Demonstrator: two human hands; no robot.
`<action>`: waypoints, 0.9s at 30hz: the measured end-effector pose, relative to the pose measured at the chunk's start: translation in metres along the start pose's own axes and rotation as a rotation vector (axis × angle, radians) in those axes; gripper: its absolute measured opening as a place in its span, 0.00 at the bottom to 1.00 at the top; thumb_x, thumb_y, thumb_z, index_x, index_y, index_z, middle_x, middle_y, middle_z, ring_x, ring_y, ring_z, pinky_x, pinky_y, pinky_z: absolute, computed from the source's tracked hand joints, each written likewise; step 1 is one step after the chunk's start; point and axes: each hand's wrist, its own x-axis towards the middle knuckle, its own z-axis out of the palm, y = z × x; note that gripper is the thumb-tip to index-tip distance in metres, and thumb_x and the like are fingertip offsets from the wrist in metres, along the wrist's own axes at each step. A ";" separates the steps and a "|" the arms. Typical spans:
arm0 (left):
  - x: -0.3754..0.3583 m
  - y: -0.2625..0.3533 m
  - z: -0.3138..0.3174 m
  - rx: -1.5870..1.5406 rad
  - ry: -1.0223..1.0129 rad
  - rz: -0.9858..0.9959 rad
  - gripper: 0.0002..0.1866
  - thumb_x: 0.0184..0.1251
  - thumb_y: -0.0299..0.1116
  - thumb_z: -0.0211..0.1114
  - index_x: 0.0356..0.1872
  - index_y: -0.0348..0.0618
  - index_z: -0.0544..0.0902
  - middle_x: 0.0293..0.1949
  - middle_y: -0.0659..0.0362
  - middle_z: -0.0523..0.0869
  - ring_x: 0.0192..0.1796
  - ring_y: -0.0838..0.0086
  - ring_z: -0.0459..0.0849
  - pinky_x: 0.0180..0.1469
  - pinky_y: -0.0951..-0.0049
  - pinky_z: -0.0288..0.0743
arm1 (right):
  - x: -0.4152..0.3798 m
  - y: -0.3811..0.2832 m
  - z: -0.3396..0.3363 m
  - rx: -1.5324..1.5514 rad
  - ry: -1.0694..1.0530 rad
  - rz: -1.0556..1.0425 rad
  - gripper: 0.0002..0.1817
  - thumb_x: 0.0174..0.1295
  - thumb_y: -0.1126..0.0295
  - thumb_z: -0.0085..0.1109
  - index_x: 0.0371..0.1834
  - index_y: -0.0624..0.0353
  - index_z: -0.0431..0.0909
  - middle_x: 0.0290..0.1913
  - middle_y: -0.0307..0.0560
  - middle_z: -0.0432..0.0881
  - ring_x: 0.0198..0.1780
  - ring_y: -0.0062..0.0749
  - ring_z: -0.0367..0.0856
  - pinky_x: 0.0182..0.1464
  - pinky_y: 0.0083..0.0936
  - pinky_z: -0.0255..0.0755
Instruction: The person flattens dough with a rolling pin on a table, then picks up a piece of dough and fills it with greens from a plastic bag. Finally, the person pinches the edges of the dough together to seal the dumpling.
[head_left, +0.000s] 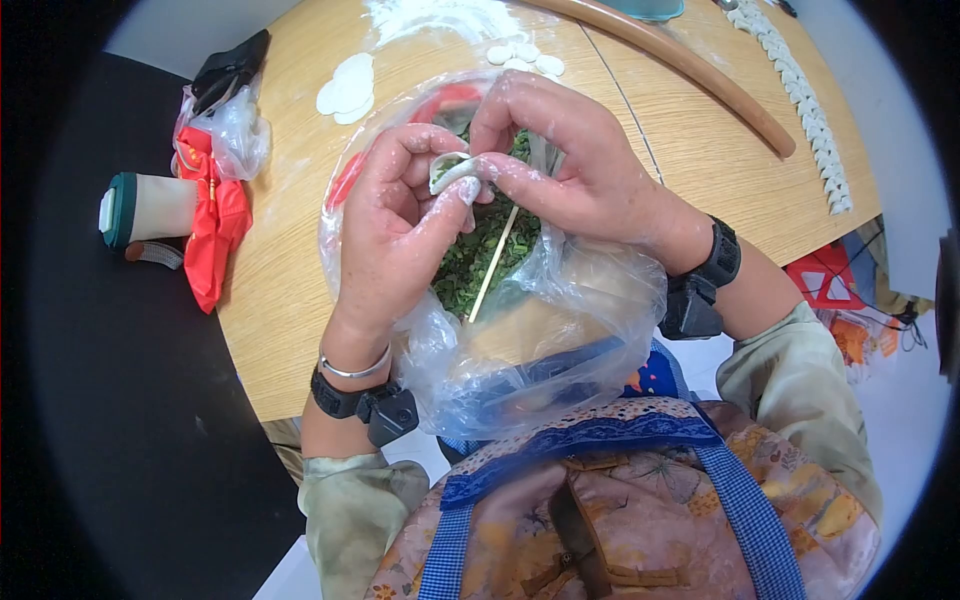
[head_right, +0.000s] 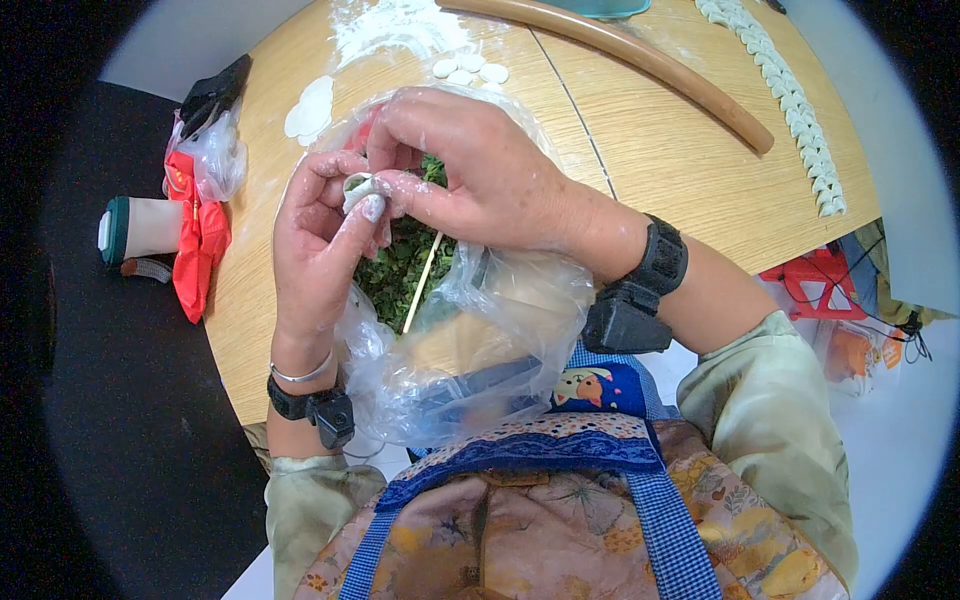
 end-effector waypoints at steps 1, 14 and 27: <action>0.000 0.000 0.000 0.002 0.002 -0.002 0.16 0.70 0.20 0.60 0.56 0.37 0.71 0.44 0.59 0.83 0.45 0.80 0.82 0.42 0.82 0.75 | 0.000 0.000 -0.001 -0.024 -0.009 -0.012 0.08 0.60 0.71 0.63 0.38 0.61 0.76 0.35 0.50 0.77 0.37 0.40 0.79 0.41 0.32 0.75; -0.001 -0.002 0.001 0.006 -0.008 0.021 0.15 0.70 0.20 0.60 0.55 0.37 0.70 0.45 0.58 0.83 0.46 0.80 0.82 0.44 0.82 0.76 | 0.000 -0.003 0.001 0.007 0.011 -0.009 0.07 0.60 0.74 0.63 0.39 0.62 0.77 0.39 0.49 0.79 0.37 0.38 0.80 0.41 0.29 0.76; -0.005 -0.005 0.005 0.213 0.099 0.201 0.15 0.67 0.17 0.62 0.52 0.37 0.73 0.46 0.59 0.79 0.44 0.80 0.82 0.46 0.80 0.78 | -0.002 -0.004 0.000 0.039 0.023 0.096 0.05 0.64 0.74 0.61 0.40 0.63 0.78 0.38 0.42 0.79 0.39 0.25 0.79 0.44 0.22 0.74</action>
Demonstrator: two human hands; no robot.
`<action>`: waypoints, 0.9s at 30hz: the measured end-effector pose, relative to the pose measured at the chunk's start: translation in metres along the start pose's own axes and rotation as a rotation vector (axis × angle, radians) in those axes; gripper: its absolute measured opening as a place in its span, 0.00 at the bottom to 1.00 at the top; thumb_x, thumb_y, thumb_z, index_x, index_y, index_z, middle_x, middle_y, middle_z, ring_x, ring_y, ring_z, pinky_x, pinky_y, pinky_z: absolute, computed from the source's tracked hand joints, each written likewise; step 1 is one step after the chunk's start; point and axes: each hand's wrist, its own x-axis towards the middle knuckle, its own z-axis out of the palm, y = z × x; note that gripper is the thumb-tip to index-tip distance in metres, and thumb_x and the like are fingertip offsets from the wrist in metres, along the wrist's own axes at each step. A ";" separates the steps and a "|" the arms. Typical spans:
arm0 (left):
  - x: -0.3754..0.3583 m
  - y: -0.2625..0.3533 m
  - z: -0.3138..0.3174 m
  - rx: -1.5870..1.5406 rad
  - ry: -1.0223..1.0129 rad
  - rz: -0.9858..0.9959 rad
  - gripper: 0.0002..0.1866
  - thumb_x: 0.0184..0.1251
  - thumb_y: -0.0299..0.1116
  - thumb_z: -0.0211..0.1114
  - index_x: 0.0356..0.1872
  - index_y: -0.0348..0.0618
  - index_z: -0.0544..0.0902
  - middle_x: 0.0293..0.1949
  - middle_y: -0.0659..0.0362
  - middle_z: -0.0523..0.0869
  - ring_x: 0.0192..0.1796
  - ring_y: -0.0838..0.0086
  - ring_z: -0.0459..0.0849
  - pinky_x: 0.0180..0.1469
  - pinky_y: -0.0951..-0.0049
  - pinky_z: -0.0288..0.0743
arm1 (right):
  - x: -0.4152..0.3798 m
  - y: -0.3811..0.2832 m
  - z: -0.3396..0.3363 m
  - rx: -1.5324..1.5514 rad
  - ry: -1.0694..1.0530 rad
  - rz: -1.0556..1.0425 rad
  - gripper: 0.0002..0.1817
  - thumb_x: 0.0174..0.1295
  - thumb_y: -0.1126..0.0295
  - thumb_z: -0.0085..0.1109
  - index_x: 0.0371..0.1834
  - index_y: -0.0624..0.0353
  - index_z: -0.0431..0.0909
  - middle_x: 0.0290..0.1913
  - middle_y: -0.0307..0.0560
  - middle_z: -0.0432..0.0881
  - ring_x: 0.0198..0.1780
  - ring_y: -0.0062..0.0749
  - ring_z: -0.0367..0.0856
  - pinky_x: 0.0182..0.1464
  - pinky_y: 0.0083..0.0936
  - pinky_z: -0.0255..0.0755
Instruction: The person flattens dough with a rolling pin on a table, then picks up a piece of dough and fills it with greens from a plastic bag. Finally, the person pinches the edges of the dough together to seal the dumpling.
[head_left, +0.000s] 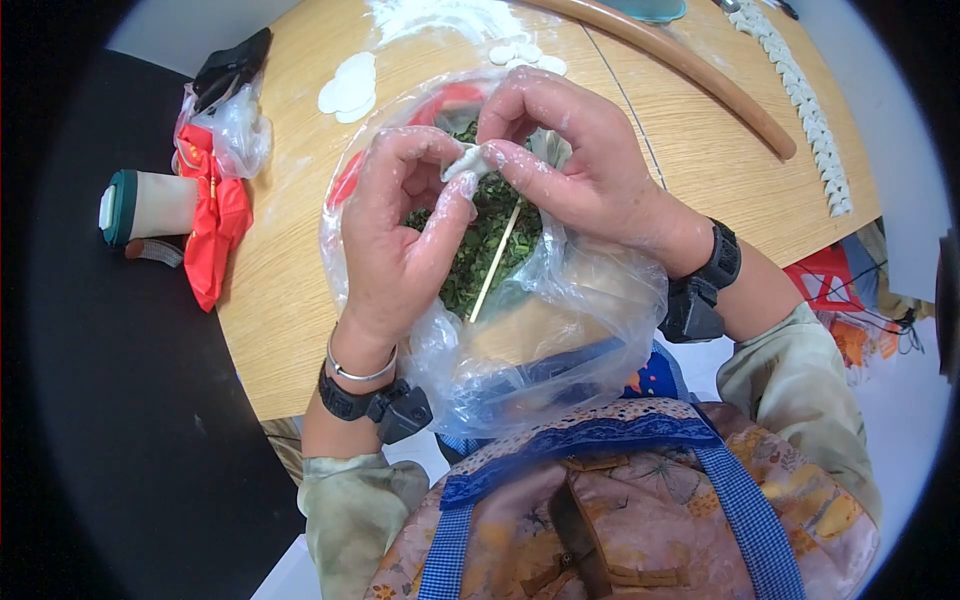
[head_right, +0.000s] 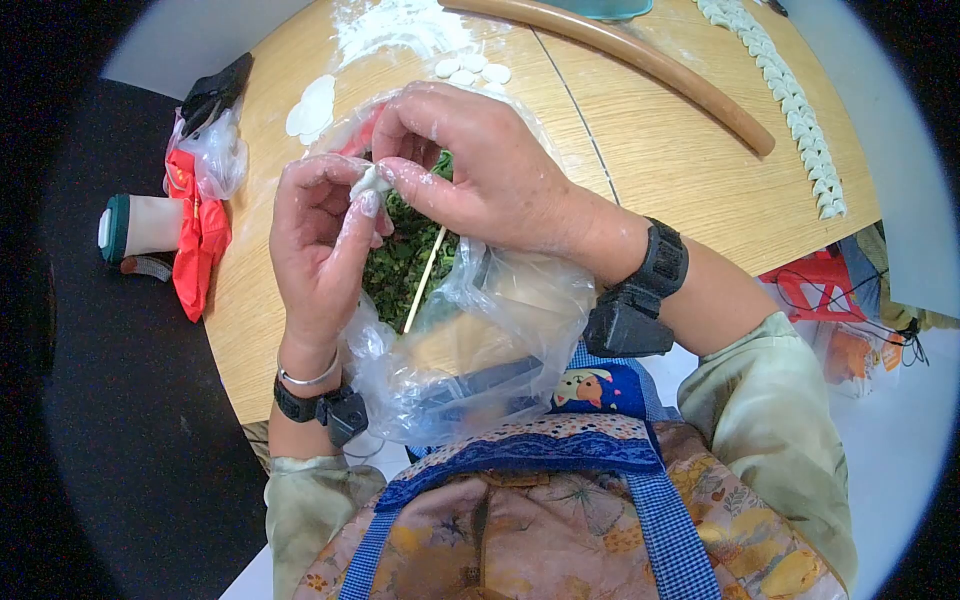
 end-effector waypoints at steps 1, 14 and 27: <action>0.000 0.001 0.001 -0.017 0.013 -0.033 0.14 0.67 0.17 0.62 0.51 0.36 0.74 0.45 0.60 0.79 0.43 0.81 0.82 0.45 0.81 0.78 | 0.000 0.000 0.000 -0.006 0.003 -0.006 0.05 0.64 0.74 0.61 0.40 0.63 0.78 0.39 0.42 0.79 0.39 0.25 0.79 0.44 0.22 0.74; 0.001 -0.003 0.001 0.037 0.025 0.007 0.14 0.66 0.16 0.63 0.50 0.36 0.75 0.44 0.62 0.80 0.43 0.83 0.81 0.45 0.82 0.76 | 0.001 -0.001 0.002 -0.005 0.021 -0.055 0.06 0.60 0.74 0.62 0.38 0.62 0.77 0.37 0.47 0.79 0.35 0.33 0.80 0.39 0.28 0.76; 0.002 0.002 0.000 -0.063 0.021 -0.062 0.15 0.67 0.19 0.64 0.52 0.36 0.73 0.44 0.61 0.80 0.44 0.83 0.81 0.44 0.83 0.73 | 0.001 -0.003 0.001 -0.052 0.033 -0.102 0.05 0.61 0.74 0.62 0.38 0.62 0.77 0.37 0.48 0.79 0.34 0.34 0.81 0.38 0.28 0.76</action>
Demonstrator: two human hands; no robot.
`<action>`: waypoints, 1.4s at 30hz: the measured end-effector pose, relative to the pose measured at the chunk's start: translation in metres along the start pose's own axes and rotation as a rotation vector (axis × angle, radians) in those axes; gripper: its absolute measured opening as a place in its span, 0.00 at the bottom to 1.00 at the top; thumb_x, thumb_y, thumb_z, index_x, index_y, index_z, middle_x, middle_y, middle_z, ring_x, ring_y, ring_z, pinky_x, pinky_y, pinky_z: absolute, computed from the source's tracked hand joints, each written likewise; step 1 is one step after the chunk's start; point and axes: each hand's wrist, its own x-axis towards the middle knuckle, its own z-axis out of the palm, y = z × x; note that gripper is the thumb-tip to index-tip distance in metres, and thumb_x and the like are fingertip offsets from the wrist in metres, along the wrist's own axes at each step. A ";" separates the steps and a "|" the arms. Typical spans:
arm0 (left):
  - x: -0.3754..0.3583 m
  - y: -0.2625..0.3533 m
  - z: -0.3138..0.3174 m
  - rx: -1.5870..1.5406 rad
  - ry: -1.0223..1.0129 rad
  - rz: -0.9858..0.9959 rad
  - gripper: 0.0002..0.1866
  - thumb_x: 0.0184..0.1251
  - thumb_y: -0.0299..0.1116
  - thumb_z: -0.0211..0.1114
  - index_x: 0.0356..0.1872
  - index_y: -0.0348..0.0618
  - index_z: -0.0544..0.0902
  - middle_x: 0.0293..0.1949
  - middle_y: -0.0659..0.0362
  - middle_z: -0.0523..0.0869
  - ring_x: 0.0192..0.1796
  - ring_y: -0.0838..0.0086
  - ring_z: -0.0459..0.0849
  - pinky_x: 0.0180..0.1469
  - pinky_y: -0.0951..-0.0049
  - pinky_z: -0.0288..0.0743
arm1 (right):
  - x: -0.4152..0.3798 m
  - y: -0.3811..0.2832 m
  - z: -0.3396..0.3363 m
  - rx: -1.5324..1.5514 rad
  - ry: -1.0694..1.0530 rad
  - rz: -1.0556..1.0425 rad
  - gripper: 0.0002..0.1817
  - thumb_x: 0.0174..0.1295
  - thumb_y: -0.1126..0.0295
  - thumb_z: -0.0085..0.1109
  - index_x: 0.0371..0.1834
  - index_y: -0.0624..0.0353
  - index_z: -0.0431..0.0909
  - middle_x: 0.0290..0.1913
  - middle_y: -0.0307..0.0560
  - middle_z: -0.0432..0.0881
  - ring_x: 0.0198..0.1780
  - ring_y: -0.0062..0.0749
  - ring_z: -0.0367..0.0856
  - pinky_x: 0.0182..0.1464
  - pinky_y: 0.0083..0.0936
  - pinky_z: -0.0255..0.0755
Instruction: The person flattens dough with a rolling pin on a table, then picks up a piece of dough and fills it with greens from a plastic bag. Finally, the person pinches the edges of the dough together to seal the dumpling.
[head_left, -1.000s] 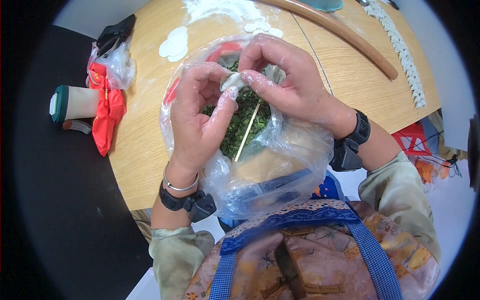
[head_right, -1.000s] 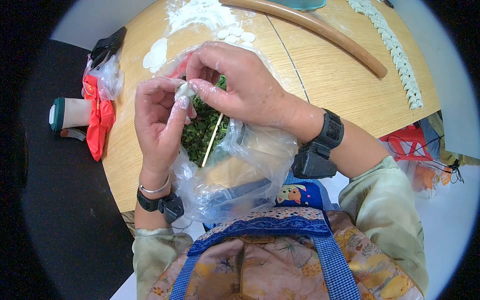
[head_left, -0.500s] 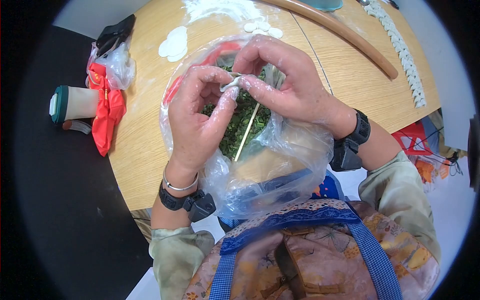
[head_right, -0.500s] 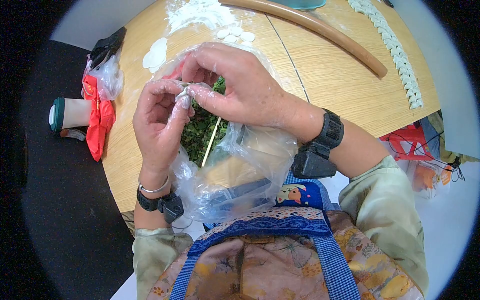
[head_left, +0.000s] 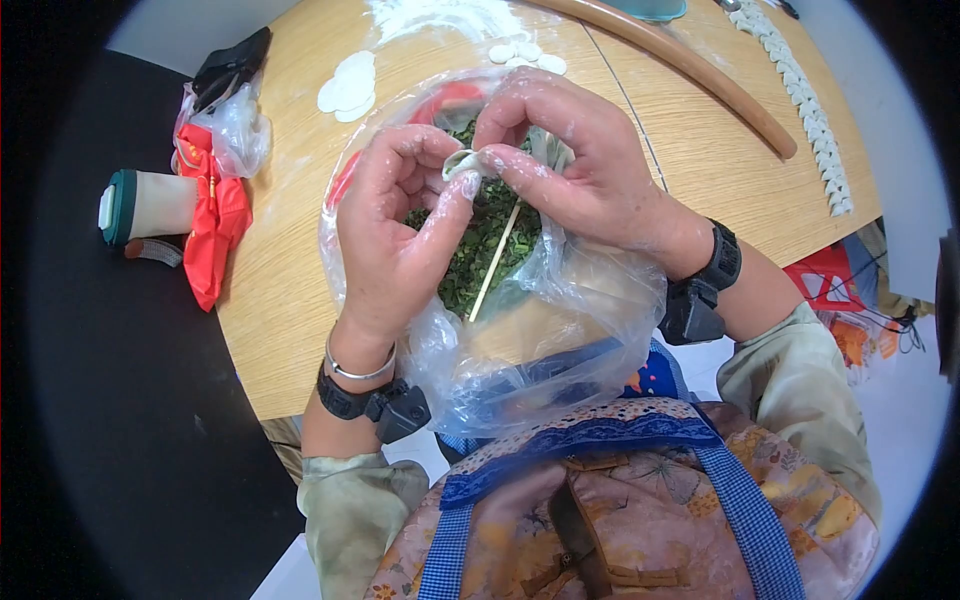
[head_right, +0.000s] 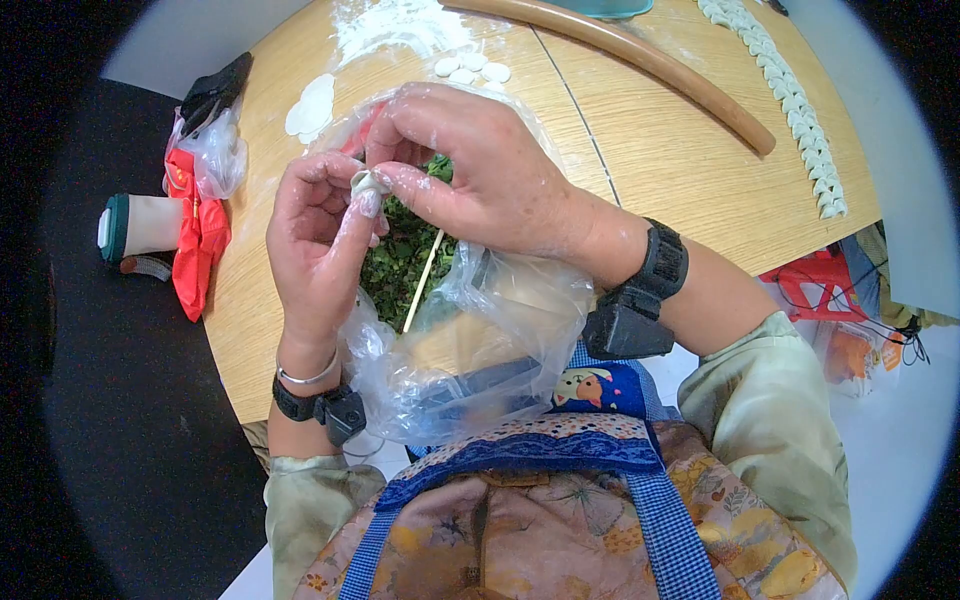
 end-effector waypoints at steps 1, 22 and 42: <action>0.000 0.000 0.000 0.002 -0.006 -0.012 0.14 0.67 0.19 0.63 0.52 0.36 0.74 0.44 0.61 0.81 0.44 0.83 0.81 0.44 0.83 0.73 | 0.000 0.000 0.000 0.006 -0.002 -0.003 0.05 0.61 0.74 0.62 0.38 0.62 0.77 0.37 0.48 0.79 0.34 0.34 0.80 0.38 0.28 0.76; -0.001 0.000 0.002 -0.018 0.018 -0.003 0.15 0.65 0.18 0.64 0.51 0.36 0.74 0.44 0.61 0.81 0.44 0.83 0.80 0.44 0.83 0.73 | 0.000 0.000 0.002 -0.004 0.002 -0.016 0.05 0.59 0.76 0.63 0.37 0.61 0.78 0.37 0.48 0.80 0.35 0.35 0.81 0.38 0.29 0.77; 0.002 -0.005 0.002 0.275 -0.025 0.145 0.11 0.64 0.24 0.66 0.47 0.34 0.84 0.40 0.54 0.89 0.41 0.71 0.87 0.46 0.74 0.78 | -0.001 -0.002 0.000 -0.029 0.011 -0.052 0.06 0.61 0.73 0.66 0.39 0.61 0.81 0.38 0.43 0.79 0.37 0.28 0.79 0.42 0.24 0.73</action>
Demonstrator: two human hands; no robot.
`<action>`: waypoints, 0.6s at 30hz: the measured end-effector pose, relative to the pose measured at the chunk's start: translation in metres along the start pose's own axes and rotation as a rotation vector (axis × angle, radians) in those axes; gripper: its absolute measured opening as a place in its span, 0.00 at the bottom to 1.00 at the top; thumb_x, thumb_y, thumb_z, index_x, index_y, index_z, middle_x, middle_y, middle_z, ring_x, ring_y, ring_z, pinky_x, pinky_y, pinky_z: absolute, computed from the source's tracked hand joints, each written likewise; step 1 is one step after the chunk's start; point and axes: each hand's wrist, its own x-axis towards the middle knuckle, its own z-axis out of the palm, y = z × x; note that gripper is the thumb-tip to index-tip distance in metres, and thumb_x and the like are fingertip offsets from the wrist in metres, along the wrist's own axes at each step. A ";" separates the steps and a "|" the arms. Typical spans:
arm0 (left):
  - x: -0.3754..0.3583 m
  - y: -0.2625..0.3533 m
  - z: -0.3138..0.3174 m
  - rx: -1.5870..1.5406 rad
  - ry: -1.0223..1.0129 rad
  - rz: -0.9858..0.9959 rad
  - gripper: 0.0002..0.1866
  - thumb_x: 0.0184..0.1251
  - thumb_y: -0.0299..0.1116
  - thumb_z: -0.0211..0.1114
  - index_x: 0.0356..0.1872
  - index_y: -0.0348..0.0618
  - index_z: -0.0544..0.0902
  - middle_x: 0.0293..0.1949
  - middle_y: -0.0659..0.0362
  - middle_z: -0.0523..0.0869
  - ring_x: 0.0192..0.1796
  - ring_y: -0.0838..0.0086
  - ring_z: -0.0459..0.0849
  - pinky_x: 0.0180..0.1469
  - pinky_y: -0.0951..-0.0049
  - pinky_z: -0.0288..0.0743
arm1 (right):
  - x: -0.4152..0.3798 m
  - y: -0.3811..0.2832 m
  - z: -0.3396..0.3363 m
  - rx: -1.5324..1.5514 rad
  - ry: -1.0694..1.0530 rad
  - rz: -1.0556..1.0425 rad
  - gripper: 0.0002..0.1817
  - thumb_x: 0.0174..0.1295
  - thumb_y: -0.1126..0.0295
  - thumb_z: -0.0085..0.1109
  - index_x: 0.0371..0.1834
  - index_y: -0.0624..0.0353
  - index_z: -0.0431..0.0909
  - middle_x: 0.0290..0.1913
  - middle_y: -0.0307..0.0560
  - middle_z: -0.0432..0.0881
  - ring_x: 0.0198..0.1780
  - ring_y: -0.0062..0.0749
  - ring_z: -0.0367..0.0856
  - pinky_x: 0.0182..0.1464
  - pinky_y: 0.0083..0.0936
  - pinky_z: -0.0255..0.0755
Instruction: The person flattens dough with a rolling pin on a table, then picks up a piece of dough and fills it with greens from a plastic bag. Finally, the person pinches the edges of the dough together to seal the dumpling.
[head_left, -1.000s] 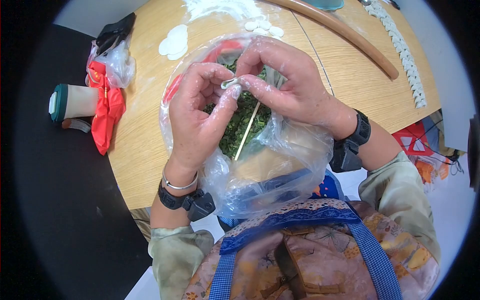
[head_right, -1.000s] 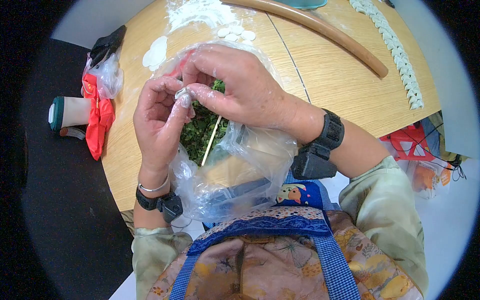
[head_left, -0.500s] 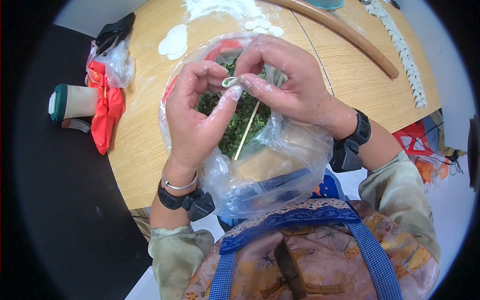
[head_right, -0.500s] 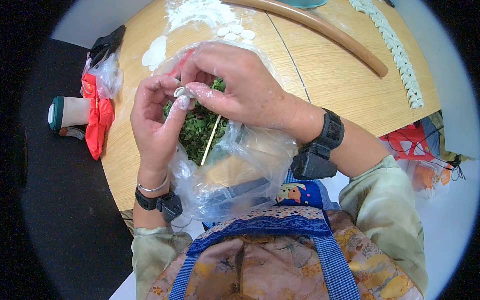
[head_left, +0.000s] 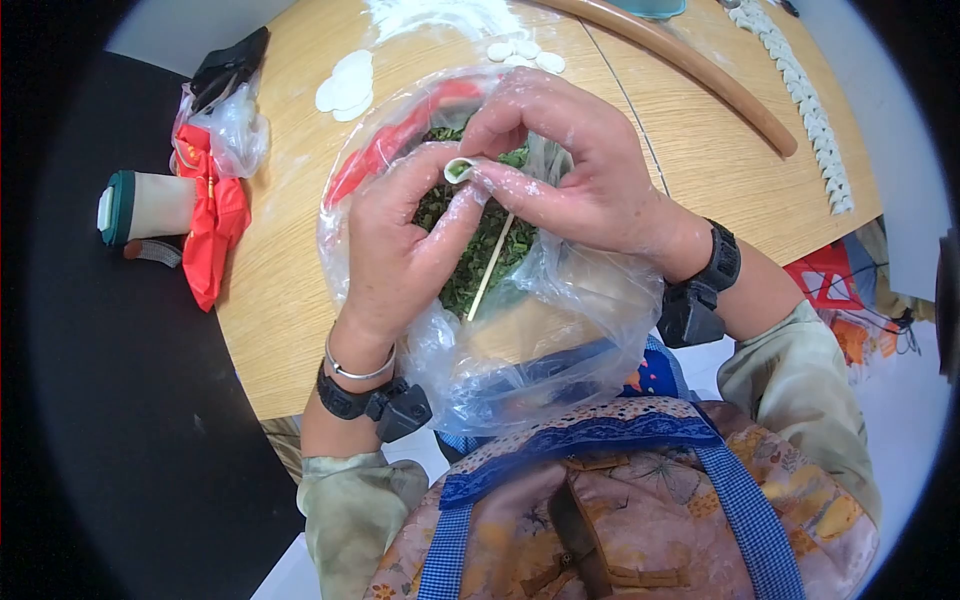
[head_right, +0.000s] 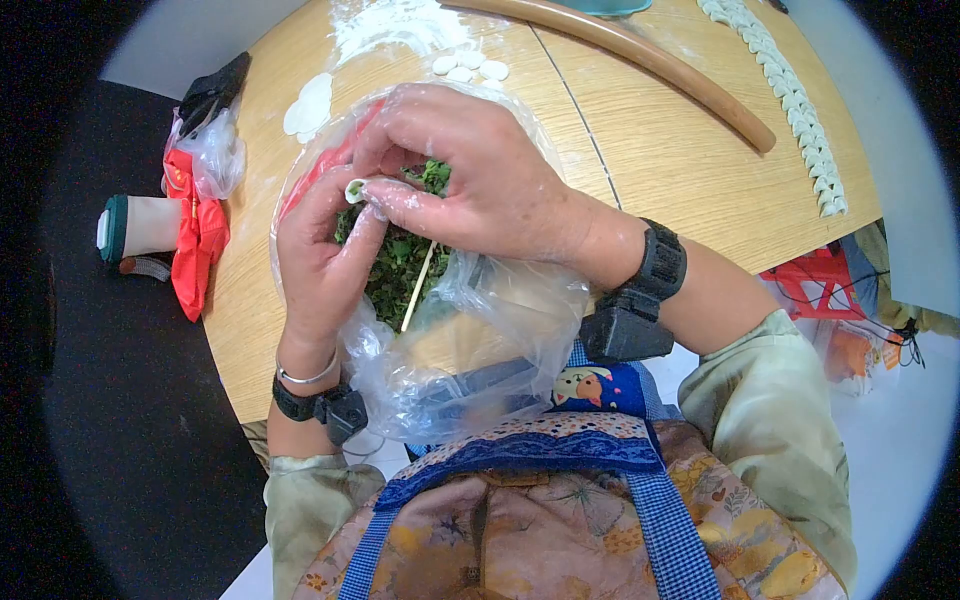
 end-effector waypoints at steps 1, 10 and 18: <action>0.000 0.001 0.000 0.030 0.004 0.007 0.10 0.64 0.24 0.66 0.46 0.35 0.84 0.39 0.54 0.89 0.41 0.71 0.87 0.46 0.74 0.78 | 0.000 -0.001 0.000 0.006 -0.005 0.021 0.06 0.60 0.73 0.66 0.39 0.61 0.81 0.37 0.43 0.80 0.37 0.29 0.79 0.43 0.25 0.73; 0.002 -0.001 0.003 -0.310 -0.078 -0.087 0.13 0.65 0.22 0.63 0.51 0.33 0.80 0.48 0.54 0.87 0.50 0.73 0.86 0.54 0.74 0.77 | 0.000 0.004 0.003 -0.018 0.024 -0.100 0.06 0.59 0.74 0.67 0.37 0.61 0.81 0.34 0.45 0.81 0.38 0.38 0.79 0.48 0.31 0.73; 0.002 -0.004 -0.002 -0.185 -0.086 -0.065 0.13 0.65 0.21 0.63 0.50 0.33 0.80 0.49 0.55 0.87 0.52 0.74 0.85 0.56 0.74 0.76 | -0.002 0.001 0.005 -0.011 0.034 -0.020 0.05 0.58 0.74 0.67 0.36 0.61 0.82 0.35 0.45 0.82 0.39 0.38 0.80 0.46 0.31 0.73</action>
